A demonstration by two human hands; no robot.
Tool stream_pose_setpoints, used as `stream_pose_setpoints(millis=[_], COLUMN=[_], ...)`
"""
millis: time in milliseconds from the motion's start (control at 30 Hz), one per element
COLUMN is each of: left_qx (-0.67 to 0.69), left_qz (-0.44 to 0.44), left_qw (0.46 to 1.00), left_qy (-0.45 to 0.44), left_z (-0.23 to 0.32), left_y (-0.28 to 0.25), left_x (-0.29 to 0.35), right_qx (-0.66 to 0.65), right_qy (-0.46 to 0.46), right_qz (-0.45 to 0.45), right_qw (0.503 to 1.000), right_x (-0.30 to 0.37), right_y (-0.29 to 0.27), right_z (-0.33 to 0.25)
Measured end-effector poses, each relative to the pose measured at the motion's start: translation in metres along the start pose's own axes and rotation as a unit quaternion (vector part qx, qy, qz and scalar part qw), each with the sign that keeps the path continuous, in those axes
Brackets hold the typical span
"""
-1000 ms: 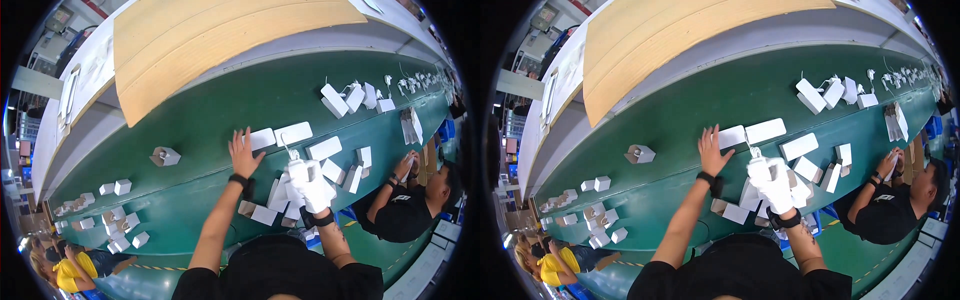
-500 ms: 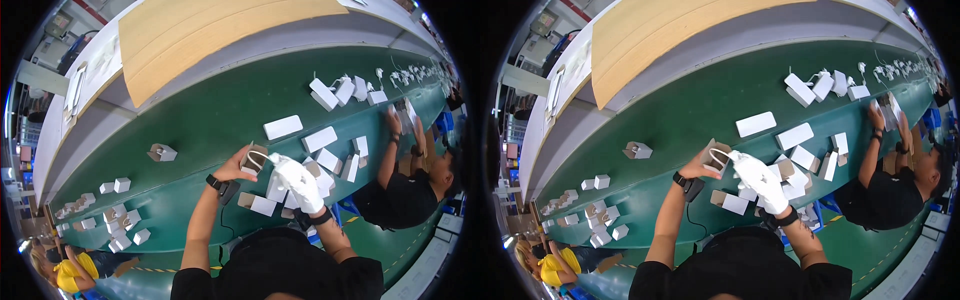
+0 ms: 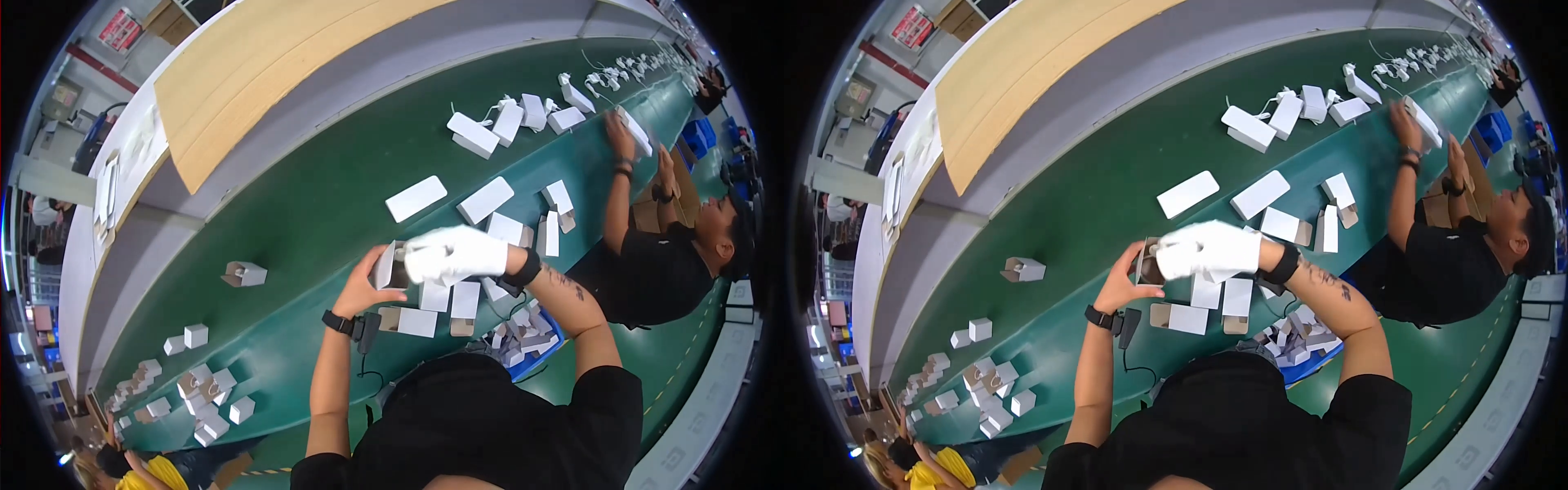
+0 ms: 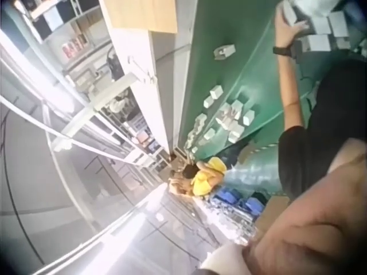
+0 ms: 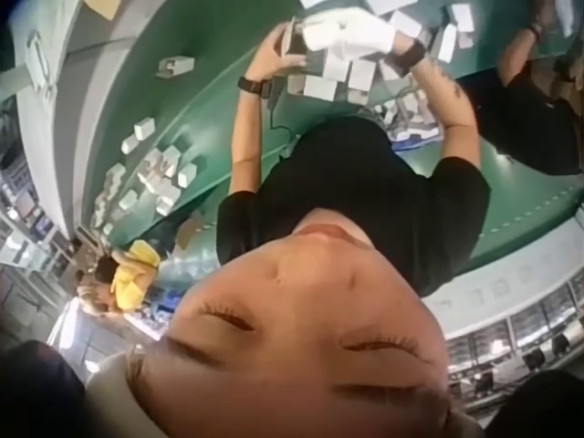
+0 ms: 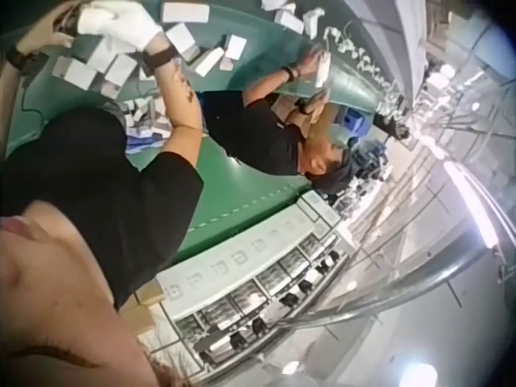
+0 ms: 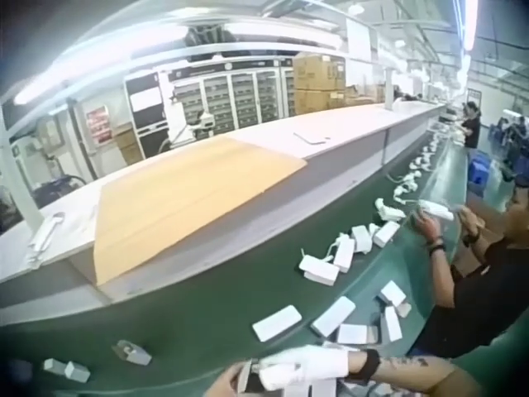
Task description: The person picks up a power adapter and a white box, places the adapter inside the box, and then sets the box onto the conveyor belt, repeating the process several times.
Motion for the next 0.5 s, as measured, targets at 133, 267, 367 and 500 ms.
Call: stream_pose_setpoints(millis=[133,267,367,500], left_qx=[0.013,-0.116,-0.009,-0.026], left_qz=[0.008,0.042,0.062,0.077], left_qw=[0.999,0.988,0.997,0.995], left_qy=[0.028,0.091,0.051,0.058], left_z=[0.001,-0.009,-0.016,-0.030], left_y=[0.016,0.020,0.015,0.019], left_x=[-0.008,-0.009,0.002,-0.004], right_qx=[0.164,0.519,0.517,0.363], right_qy=[-0.111,-0.051,-0.093,-0.209], right_qz=[0.094,0.078,0.101,0.136], right_qw=[0.976,0.850,0.845,0.898], right_x=[-0.006,-0.016,-0.023,-0.038], right_y=[0.017,0.044,0.034,0.041], right_z=[-0.007,-0.009,0.001,0.020])
Point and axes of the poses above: each hand's wrist, its own x-axis away from the middle knuckle, its own y-axis out of the palm, z = x × y, the point moved 1 cm from there along -x, towards the middle knuckle, and after that the axes turned 1 degree about -y, right-handed, at the moved point
